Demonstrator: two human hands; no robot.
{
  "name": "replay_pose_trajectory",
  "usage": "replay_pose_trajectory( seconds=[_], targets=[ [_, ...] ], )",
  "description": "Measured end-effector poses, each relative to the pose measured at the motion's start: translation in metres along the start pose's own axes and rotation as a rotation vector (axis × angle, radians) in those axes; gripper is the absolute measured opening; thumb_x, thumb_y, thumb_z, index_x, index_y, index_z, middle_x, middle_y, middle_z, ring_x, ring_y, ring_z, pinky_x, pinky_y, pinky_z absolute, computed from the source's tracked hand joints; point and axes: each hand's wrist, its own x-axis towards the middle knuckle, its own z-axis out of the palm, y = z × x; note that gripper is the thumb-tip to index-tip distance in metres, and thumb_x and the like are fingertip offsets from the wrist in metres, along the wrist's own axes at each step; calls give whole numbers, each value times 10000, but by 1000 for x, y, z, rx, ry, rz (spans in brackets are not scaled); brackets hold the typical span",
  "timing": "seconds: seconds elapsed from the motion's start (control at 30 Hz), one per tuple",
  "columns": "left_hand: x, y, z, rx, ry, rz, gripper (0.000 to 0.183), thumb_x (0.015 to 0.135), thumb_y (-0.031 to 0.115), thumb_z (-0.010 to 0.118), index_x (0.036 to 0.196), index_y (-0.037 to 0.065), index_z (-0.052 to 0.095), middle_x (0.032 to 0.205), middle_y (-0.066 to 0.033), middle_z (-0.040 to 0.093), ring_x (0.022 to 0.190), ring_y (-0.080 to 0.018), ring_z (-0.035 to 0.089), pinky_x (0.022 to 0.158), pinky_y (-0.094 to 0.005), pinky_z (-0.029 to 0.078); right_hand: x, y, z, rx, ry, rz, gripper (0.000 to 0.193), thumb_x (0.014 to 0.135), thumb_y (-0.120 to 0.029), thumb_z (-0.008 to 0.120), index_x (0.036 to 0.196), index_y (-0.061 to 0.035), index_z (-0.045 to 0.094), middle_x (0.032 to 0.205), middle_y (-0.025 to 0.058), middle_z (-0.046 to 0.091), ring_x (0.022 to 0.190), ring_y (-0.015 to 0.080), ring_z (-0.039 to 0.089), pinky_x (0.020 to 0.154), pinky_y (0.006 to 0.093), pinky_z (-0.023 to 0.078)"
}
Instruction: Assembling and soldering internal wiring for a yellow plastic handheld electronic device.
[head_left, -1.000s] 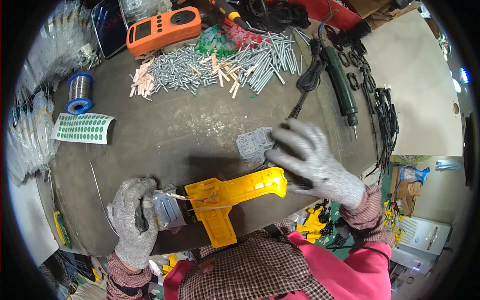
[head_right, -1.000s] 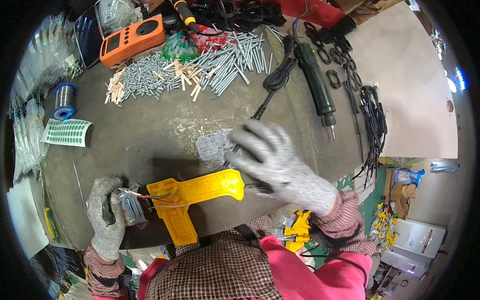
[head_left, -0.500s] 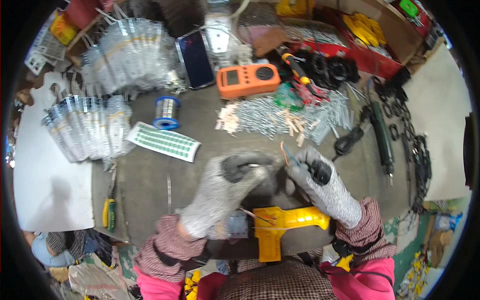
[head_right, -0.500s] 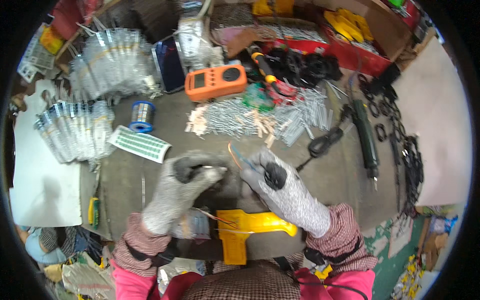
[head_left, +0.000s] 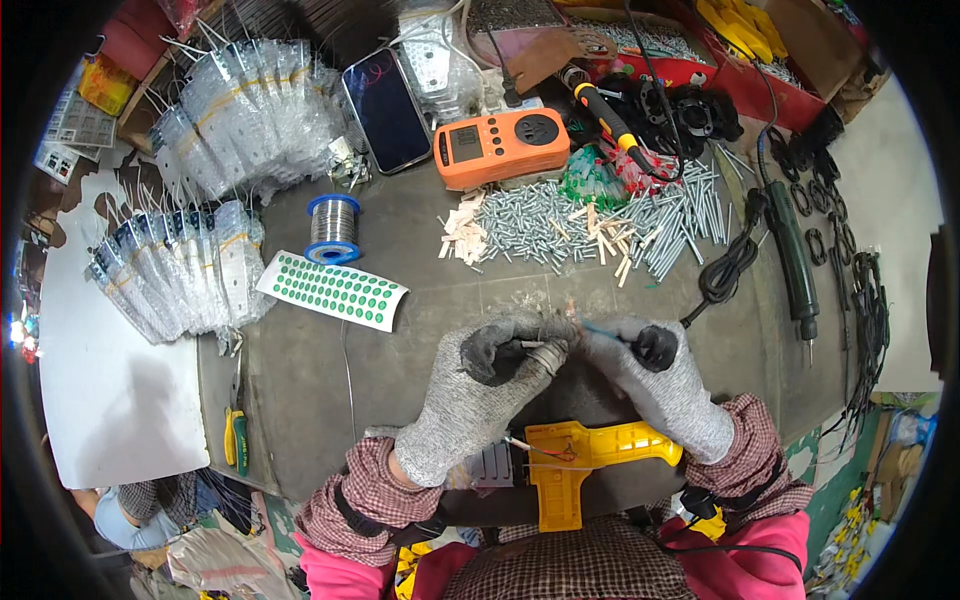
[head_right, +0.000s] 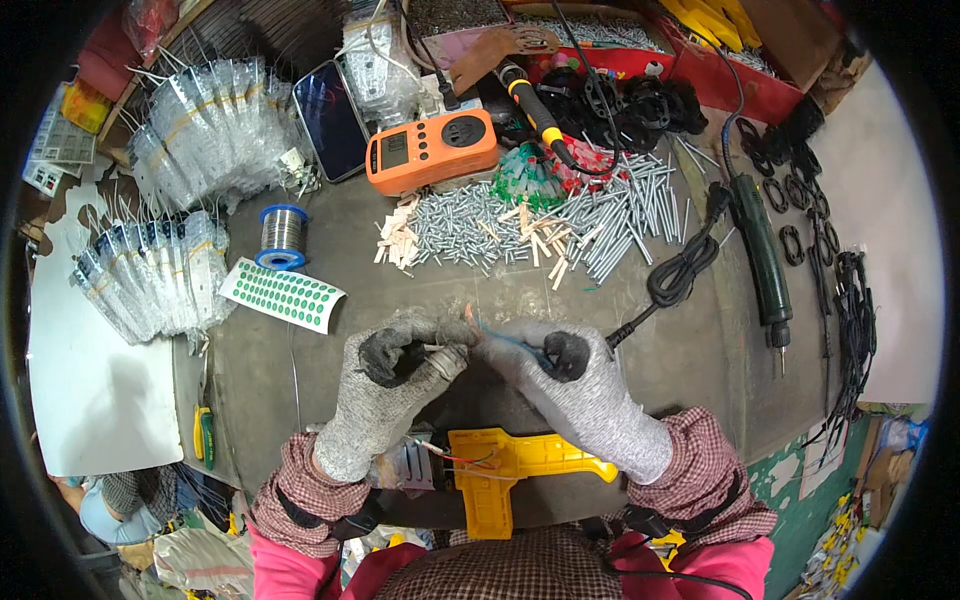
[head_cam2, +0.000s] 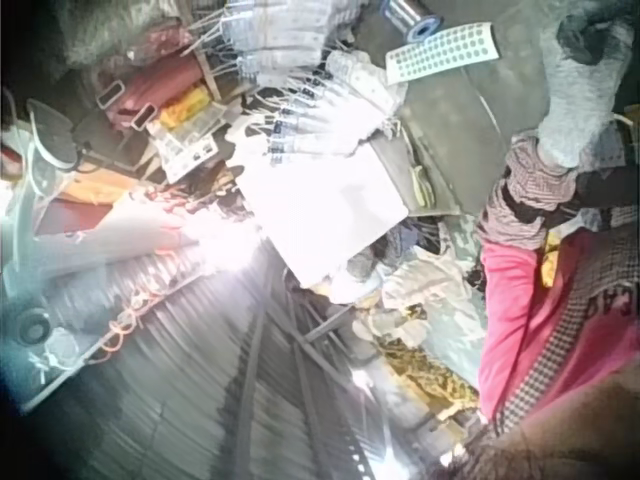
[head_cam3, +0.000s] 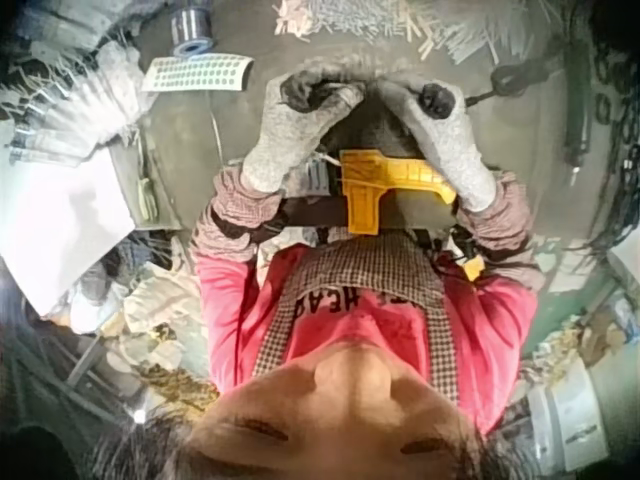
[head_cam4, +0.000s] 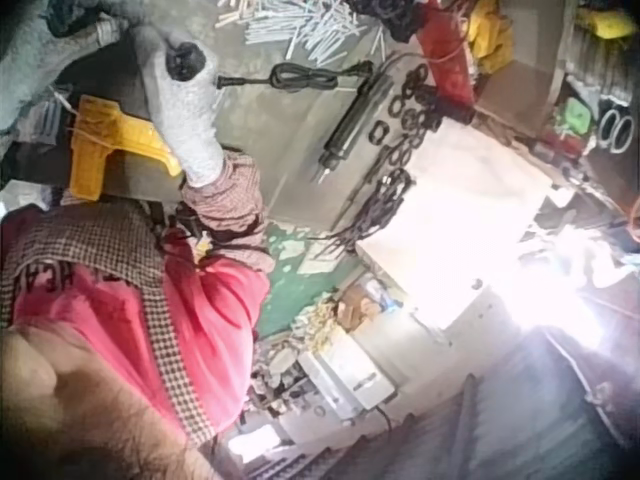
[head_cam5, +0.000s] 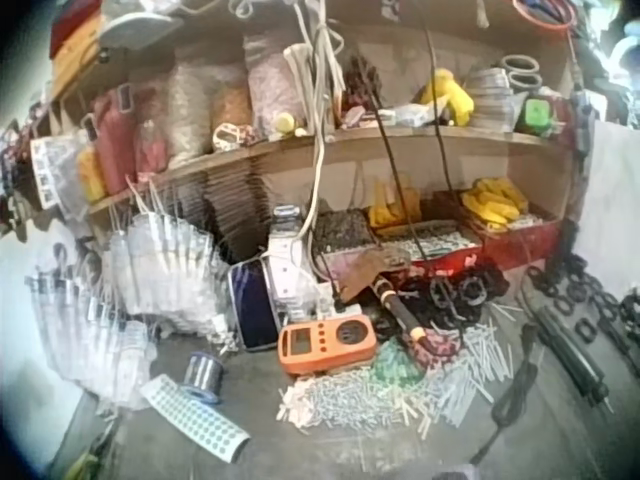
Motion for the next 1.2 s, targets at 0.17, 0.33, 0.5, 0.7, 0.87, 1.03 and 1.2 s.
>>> replay_pose_trajectory(
  seconds=[0.17,0.33,0.5,0.7,0.87,1.03,1.2],
  targets=[
    [0,-2,2,12,5,15,205,885,-3,704,1091,-8,709,1035,-96,709,968,-149,663,855,-305,536,5,18,4,13,21,-204,217,946,-196,684,1107,-55,721,696,-43,569,679,30,495,623,216,430],
    [-5,2,-3,18,-11,45,201,935,41,673,1123,-30,689,1073,-119,714,992,-139,663,873,-273,538,1,10,4,-177,20,-145,229,935,-193,703,1095,-31,723,773,-28,650,714,37,528,634,227,445],
    [9,-2,-28,-384,97,125,205,941,19,652,1135,-39,678,1063,-119,712,987,-153,666,891,-282,532,-1,15,5,112,114,-246,267,888,-227,748,1082,-43,735,733,19,671,695,55,552,639,261,475],
    [-6,2,-4,-20,-1,108,146,890,-19,692,1036,-20,690,989,-59,671,922,-144,656,842,-283,537,-3,15,0,-287,17,-112,200,882,-53,690,1071,-3,732,865,52,709,799,51,578,709,256,499],
    [-7,11,-3,1124,-41,577,305,776,55,712,1079,88,704,979,-110,629,850,-311,641,736,-378,553,0,15,4,-288,85,-298,208,900,-232,730,1029,-71,750,673,79,655,614,68,558,579,290,475],
    [-8,11,-2,1062,-39,528,252,845,32,676,1097,52,671,1009,-94,655,882,-267,657,766,-363,556,0,8,6,-237,79,-320,196,912,-206,727,1048,-64,734,668,51,633,613,58,537,562,277,456],
    [-3,2,-14,-188,-13,-30,214,916,-13,667,1123,-17,610,1087,-72,659,1040,-138,625,923,-277,507,-4,8,1,-60,58,-315,204,912,-150,722,1073,-25,722,688,-11,622,624,28,492,557,235,424]
  ],
)
